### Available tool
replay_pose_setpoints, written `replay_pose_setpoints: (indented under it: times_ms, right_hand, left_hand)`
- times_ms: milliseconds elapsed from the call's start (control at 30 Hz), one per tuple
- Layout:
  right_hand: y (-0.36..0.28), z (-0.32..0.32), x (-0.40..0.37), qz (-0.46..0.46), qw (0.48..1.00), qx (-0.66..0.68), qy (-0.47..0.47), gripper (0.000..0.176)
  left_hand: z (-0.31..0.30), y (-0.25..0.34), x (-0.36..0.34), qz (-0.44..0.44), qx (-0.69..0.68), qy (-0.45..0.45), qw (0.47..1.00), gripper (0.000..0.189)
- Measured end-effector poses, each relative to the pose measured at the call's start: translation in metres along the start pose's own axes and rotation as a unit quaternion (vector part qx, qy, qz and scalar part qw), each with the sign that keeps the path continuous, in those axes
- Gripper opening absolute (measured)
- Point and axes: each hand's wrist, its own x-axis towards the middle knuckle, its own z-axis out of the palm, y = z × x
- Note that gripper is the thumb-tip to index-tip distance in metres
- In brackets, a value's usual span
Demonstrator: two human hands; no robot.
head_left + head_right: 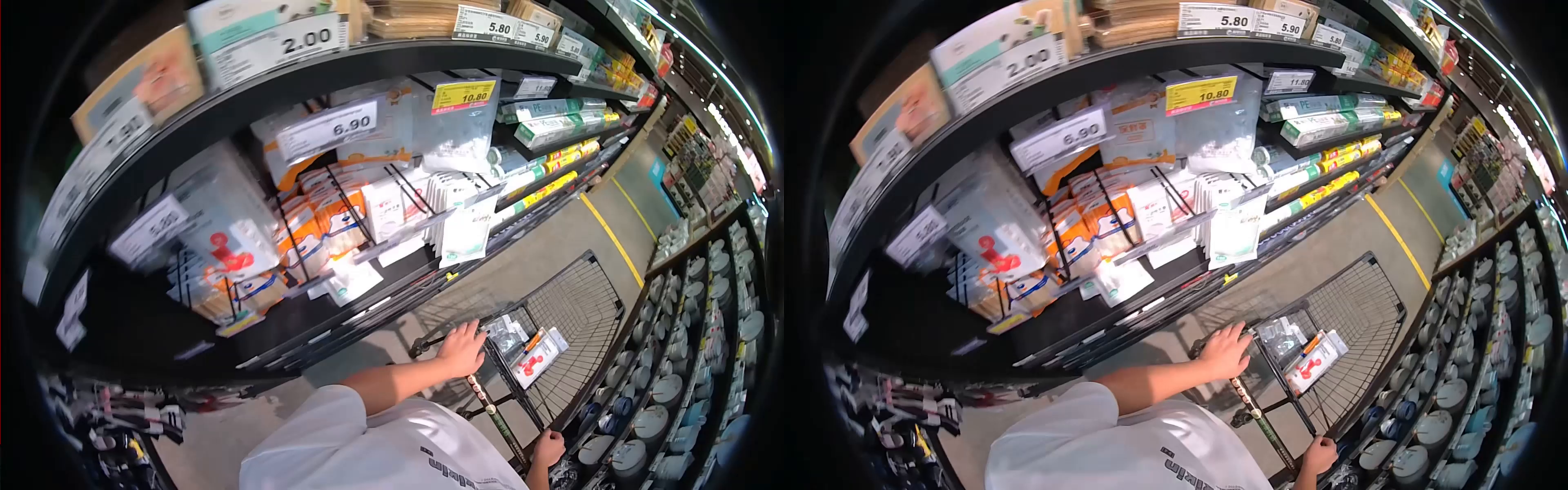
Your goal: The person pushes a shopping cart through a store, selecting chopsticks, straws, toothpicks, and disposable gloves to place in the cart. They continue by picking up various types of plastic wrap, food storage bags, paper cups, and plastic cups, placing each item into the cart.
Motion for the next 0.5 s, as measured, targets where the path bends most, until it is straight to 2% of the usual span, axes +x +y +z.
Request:
replay_pose_setpoints:
  times_ms: [67, 100, 167, 200, 233, 267, 333, 367, 400, 433, 467, 500]
  right_hand:
    - [0.006, 0.011, 0.011, -0.009, 1.000, -0.001, 0.008, 0.030]
    - [0.007, 0.015, 0.016, -0.014, 1.000, -0.001, 0.013, 0.029]
    - [0.010, 0.014, 0.017, -0.026, 0.999, 0.020, 0.004, 0.030]
    - [0.008, 0.012, 0.017, -0.026, 0.999, 0.023, -0.001, 0.030]
    - [0.008, 0.010, 0.019, -0.025, 0.999, 0.026, -0.005, 0.030]
    - [0.002, 0.004, 0.019, 0.005, 1.000, 0.025, -0.014, 0.030]
    - [0.008, 0.014, 0.028, 0.056, 0.998, 0.026, -0.026, 0.030]
    - [0.008, 0.020, 0.030, 0.075, 0.996, 0.045, 0.005, 0.030]
    - [0.008, 0.020, 0.031, 0.093, 0.993, 0.061, 0.037, 0.029]
    - [0.007, 0.021, 0.037, 0.107, 0.989, 0.077, 0.069, 0.029]
    - [0.005, 0.024, 0.045, 0.064, 0.988, 0.064, 0.128, 0.026]
    - [-0.023, 0.018, 0.046, -0.005, 0.981, 0.069, 0.182, 0.023]
  left_hand:
    - [-0.016, -0.007, 0.004, 0.016, -0.076, 0.005, 0.997, 0.051]
    - [-0.009, -0.028, 0.012, 0.005, -0.172, 0.031, 0.985, 0.050]
    - [0.021, -0.074, 0.020, -0.022, -0.361, 0.067, 0.930, 0.048]
    - [-0.001, -0.088, 0.022, -0.115, -0.377, 0.102, 0.913, 0.045]
    - [-0.020, -0.109, 0.024, -0.165, -0.384, 0.153, 0.896, 0.038]
    - [0.000, -0.157, 0.032, -0.171, -0.355, 0.272, 0.878, 0.034]
    - [-0.032, -0.209, 0.043, -0.228, -0.281, 0.342, 0.867, 0.032]
    - [-0.049, -0.241, 0.048, -0.316, -0.314, 0.225, 0.866, 0.031]
    - [-0.058, -0.249, 0.057, -0.284, -0.247, 0.342, 0.861, 0.034]
    - [-0.063, -0.258, 0.068, -0.276, -0.208, 0.404, 0.847, 0.038]
    - [-0.067, -0.267, 0.078, -0.269, -0.164, 0.462, 0.829, 0.042]
    - [-0.068, -0.281, 0.084, -0.289, -0.150, 0.467, 0.822, 0.046]
